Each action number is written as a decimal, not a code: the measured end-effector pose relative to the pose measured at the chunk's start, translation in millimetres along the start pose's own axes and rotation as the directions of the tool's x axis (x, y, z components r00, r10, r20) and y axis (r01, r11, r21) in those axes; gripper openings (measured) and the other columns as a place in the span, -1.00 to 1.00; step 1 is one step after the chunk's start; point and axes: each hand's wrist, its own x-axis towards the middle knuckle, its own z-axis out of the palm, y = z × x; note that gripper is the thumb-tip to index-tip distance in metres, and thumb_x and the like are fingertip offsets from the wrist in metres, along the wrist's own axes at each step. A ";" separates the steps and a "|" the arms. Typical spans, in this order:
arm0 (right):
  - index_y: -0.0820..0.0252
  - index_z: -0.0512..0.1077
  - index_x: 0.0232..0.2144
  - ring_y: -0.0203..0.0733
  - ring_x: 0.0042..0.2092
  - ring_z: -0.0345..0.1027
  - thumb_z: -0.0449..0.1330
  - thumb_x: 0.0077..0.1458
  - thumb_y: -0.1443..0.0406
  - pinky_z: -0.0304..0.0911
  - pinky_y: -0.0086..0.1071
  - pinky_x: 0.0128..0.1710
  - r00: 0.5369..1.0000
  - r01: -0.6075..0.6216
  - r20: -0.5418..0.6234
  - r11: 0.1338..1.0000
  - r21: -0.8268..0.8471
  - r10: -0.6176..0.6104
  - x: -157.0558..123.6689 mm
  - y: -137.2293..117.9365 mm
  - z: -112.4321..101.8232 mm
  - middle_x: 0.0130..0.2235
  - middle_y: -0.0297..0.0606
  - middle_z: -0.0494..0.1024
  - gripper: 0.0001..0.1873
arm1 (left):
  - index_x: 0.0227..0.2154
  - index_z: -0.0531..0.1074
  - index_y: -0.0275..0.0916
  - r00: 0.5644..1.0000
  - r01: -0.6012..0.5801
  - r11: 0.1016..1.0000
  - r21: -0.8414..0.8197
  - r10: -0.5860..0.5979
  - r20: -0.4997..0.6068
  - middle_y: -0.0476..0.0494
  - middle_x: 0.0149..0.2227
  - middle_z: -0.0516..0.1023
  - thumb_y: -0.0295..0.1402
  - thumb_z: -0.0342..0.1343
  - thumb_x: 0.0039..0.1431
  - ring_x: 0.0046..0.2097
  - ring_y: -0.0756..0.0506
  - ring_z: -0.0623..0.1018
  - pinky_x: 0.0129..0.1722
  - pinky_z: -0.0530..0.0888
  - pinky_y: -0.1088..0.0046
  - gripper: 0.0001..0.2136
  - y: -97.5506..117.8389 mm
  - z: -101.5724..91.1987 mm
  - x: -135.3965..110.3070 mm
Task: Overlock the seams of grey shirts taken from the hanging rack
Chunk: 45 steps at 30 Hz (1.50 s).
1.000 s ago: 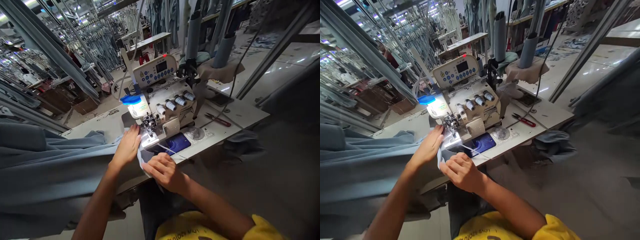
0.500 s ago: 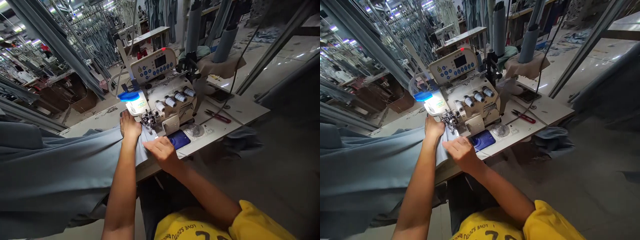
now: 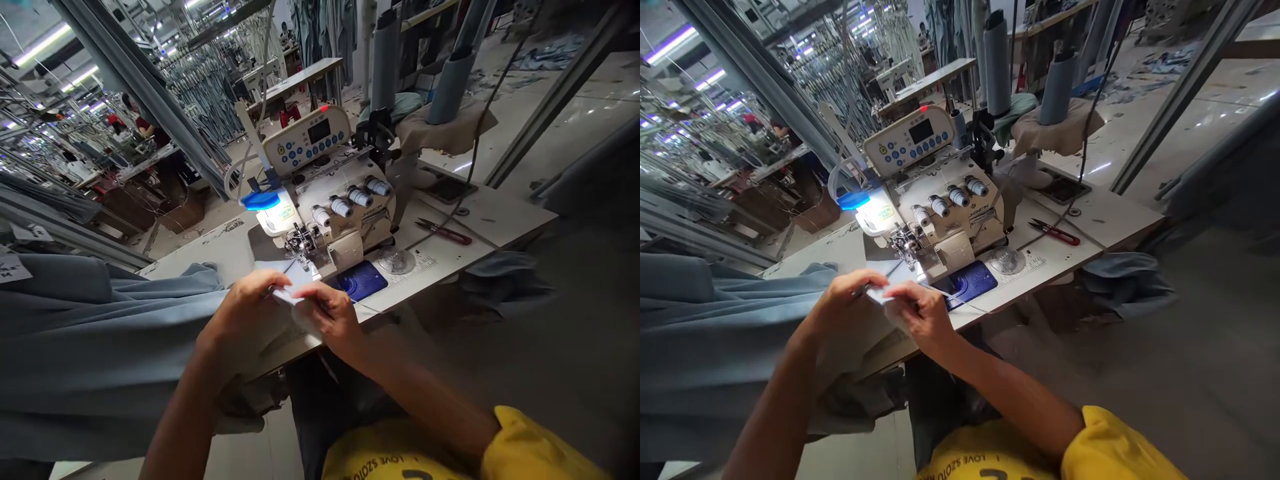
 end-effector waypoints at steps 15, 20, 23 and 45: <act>0.21 0.30 -0.27 -0.37 -0.56 0.17 0.13 0.09 0.21 0.05 -0.53 -0.53 0.950 -0.304 -0.104 0.949 -0.081 0.295 -2.3 26.0 9.2 -0.60 -0.46 0.34 -0.81 | -0.51 0.33 -0.21 0.985 0.144 0.849 0.508 -0.074 -0.157 -0.05 -0.54 0.44 -0.16 -0.13 0.27 -0.48 -0.03 0.40 -0.49 0.12 0.47 -0.68 -13.7 30.2 30.9; 0.17 0.19 -0.25 -0.40 -0.64 0.09 0.12 0.10 0.22 -0.02 -0.55 -0.60 0.940 -0.334 -0.118 0.935 -0.122 0.320 -7.3 33.3 9.0 -0.66 -0.55 0.27 -0.79 | -0.37 0.29 -0.21 0.996 0.090 0.928 0.361 -0.076 -0.052 -0.06 -0.44 0.45 -0.17 -0.17 0.28 -0.39 -0.04 0.44 -0.41 0.22 0.48 -0.74 -30.0 35.3 42.1; 0.18 0.20 -0.23 -0.42 -0.67 0.05 0.05 0.16 0.24 -0.08 -0.56 -0.64 0.949 -0.312 -0.089 0.942 -0.127 0.303 -15.2 30.7 4.6 -0.69 -0.57 0.17 -0.85 | -0.39 0.26 -0.20 0.996 0.088 0.934 0.347 -0.089 -0.012 -0.05 -0.45 0.44 -0.23 -0.24 0.30 -0.41 -0.04 0.43 -0.41 0.23 0.47 -0.75 -25.5 37.4 38.0; 0.20 0.07 0.18 -0.45 -0.65 -0.07 0.06 0.11 0.37 -0.11 -0.57 -0.63 0.957 -0.286 -0.059 0.958 -0.025 0.284 -5.1 24.5 -4.2 -0.69 -0.60 0.11 -0.42 | -0.24 0.32 -0.25 0.923 -0.038 0.854 0.518 0.229 -0.310 -0.22 -0.26 0.49 -0.11 -0.07 0.23 -0.22 -0.16 0.49 -0.25 0.34 0.35 -0.71 -10.6 58.7 22.3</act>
